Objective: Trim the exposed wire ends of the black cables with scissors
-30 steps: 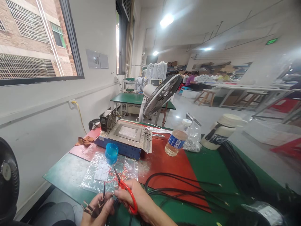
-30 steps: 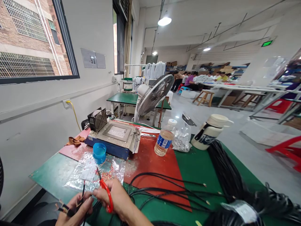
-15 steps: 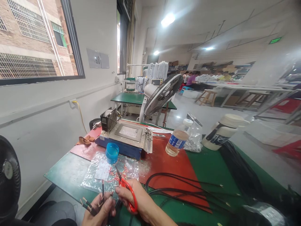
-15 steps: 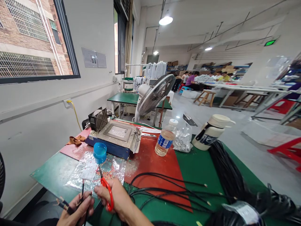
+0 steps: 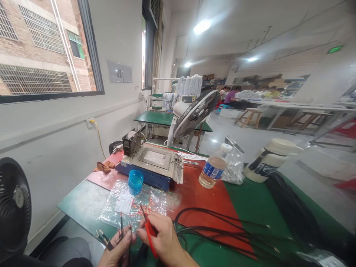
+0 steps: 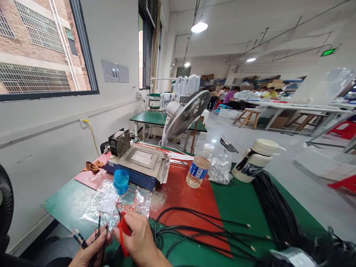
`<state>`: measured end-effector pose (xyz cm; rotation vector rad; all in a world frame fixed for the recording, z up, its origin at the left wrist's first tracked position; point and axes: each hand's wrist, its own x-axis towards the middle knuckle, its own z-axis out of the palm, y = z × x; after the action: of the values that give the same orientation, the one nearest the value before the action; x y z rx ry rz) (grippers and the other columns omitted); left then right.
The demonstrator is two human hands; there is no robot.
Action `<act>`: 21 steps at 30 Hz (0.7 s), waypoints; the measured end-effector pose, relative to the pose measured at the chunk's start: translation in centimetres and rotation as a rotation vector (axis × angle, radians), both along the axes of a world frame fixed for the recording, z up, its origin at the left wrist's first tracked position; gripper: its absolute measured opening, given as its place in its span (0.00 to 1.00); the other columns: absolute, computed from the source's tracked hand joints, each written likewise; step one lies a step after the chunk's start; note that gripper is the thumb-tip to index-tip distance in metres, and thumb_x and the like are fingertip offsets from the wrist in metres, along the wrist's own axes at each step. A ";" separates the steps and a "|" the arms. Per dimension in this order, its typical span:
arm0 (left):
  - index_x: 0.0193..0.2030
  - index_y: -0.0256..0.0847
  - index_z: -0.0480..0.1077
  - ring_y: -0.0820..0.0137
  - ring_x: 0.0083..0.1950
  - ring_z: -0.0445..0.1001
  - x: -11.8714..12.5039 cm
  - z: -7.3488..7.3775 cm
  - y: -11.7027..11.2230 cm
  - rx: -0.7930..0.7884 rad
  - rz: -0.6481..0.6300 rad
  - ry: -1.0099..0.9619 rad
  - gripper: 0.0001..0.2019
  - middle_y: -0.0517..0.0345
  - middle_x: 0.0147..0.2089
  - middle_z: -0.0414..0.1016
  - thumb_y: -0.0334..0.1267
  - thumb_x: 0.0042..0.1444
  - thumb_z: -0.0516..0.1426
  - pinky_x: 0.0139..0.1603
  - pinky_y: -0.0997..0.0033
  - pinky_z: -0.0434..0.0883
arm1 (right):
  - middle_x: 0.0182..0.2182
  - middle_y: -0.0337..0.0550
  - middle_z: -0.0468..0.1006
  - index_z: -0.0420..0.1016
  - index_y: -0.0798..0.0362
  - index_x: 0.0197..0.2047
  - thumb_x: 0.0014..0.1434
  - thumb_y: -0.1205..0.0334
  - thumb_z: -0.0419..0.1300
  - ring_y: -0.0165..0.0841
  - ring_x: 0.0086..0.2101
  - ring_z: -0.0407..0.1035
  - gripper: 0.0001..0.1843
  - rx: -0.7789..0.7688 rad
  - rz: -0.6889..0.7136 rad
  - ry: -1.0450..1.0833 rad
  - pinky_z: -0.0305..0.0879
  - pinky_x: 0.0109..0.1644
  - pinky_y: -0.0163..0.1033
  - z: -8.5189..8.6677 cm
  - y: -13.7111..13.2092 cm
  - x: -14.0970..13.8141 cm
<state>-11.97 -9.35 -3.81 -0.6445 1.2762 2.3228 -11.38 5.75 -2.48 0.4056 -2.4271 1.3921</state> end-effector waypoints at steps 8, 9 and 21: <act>0.24 0.34 0.73 0.78 0.15 0.66 0.3 -0.4 -0.6 0.256 0.033 -0.169 0.11 0.56 0.19 0.75 0.35 0.36 0.70 0.11 0.83 0.60 | 0.20 0.38 0.69 0.70 0.58 0.33 0.62 0.69 0.48 0.27 0.21 0.60 0.11 0.706 0.164 0.872 0.44 0.21 0.37 1.5 -1.8 1.0; 0.24 0.34 0.73 0.77 0.16 0.67 0.4 -0.4 -0.7 0.288 0.038 -0.186 0.10 0.55 0.20 0.76 0.34 0.37 0.69 0.12 0.82 0.61 | 0.20 0.38 0.69 0.70 0.57 0.32 0.62 0.69 0.48 0.27 0.21 0.61 0.11 0.727 0.173 0.864 0.44 0.22 0.37 1.6 -1.9 1.2; 0.36 0.32 0.70 0.70 0.23 0.75 0.2 0.2 -1.0 0.105 0.177 -0.050 0.36 0.51 0.24 0.79 0.48 0.16 0.72 0.10 0.85 0.55 | 0.21 0.42 0.72 0.74 0.56 0.33 0.61 0.63 0.51 0.29 0.22 0.62 0.12 0.195 -0.047 0.508 0.56 0.25 0.34 2.6 -1.8 -0.6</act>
<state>-11.74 -10.39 -3.62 -0.8033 1.1069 2.4796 -11.95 3.98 0.14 0.6536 -2.1311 0.8953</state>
